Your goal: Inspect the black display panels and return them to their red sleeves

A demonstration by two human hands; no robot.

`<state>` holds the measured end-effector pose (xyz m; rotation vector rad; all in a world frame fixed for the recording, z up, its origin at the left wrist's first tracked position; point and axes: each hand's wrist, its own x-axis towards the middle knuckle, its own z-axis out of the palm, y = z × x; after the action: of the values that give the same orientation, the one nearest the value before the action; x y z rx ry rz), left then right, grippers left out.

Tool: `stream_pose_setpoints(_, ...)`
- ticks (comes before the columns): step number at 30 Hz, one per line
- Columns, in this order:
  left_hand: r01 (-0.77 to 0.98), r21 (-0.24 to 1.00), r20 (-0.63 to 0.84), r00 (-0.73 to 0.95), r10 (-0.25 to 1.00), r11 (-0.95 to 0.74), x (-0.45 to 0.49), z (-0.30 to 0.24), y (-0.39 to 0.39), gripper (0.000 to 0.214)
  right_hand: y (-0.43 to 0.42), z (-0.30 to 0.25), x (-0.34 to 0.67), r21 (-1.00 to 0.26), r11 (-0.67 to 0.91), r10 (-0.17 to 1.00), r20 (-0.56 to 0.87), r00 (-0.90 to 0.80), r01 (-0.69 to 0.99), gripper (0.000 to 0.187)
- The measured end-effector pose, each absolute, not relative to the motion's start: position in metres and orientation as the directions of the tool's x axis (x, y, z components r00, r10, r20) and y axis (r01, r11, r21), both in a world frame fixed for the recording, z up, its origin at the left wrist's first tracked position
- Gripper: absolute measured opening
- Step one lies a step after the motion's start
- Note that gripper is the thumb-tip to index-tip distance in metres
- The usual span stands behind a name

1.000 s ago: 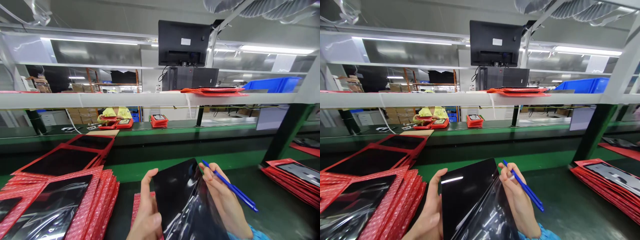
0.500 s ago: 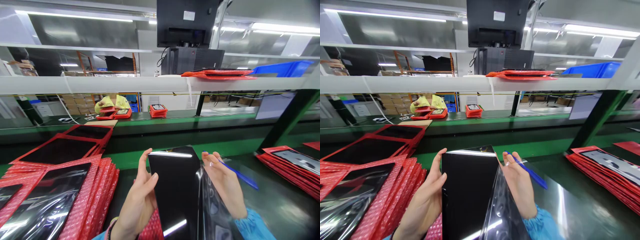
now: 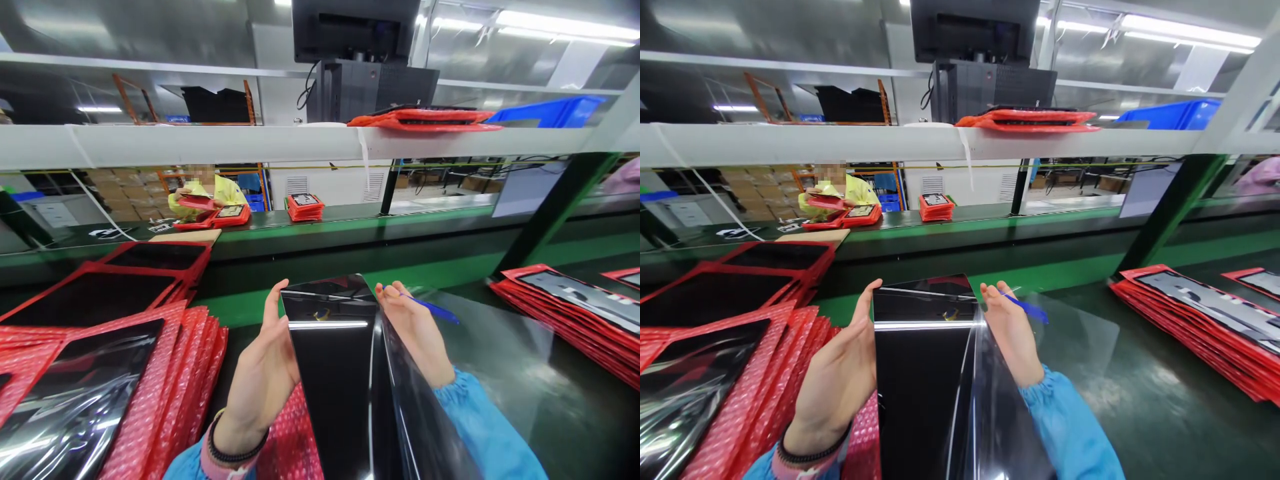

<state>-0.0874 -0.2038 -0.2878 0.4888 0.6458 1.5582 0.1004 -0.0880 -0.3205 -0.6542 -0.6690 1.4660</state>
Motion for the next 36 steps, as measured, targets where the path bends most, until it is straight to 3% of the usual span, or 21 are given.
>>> stream_pose_setpoints(8, -0.735, 0.674, -0.026, -0.117, 0.993, -0.069, -0.084, -0.288, -0.203, 0.072, -0.103, -0.321, 0.100, -0.899, 0.174, 0.971, 0.225, -0.082, -0.403, 0.046)
stream_pose_setpoints(12, -0.658, 0.752, -0.022, -0.086, 0.996, -0.040, -0.082, -0.289, -0.202, 0.070, -0.103, -0.324, 0.101, -0.924, 0.296, 0.936, 0.331, -0.118, -0.243, 0.049)
stream_pose_setpoints(18, -0.460, 0.887, -0.045, -0.153, 0.987, -0.031, -0.081, -0.306, -0.198, 0.088, -0.107, -0.335, 0.103, -0.922, 0.376, 0.915, 0.386, -0.120, -0.095, 0.042)
stream_pose_setpoints(24, -0.190, 0.981, -0.102, -0.359, 0.928, 0.034, -0.107, -0.356, -0.193, 0.053, -0.095, -0.375, 0.149, -0.949, 0.313, 0.949, 0.314, -0.030, -0.029, 0.037)
stream_pose_setpoints(30, -0.047, 0.996, -0.087, -0.446, 0.891, 0.074, -0.134, -0.402, -0.194, 0.046, -0.094, -0.419, 0.164, -0.990, 0.141, 0.971, 0.141, -0.190, -0.016, 0.039)
stream_pose_setpoints(36, -0.006, 0.988, -0.136, -0.482, 0.865, 0.152, -0.135, -0.428, -0.197, 0.048, -0.094, -0.430, 0.153, -0.996, 0.064, 0.943, 0.078, -0.323, -0.056, 0.043)
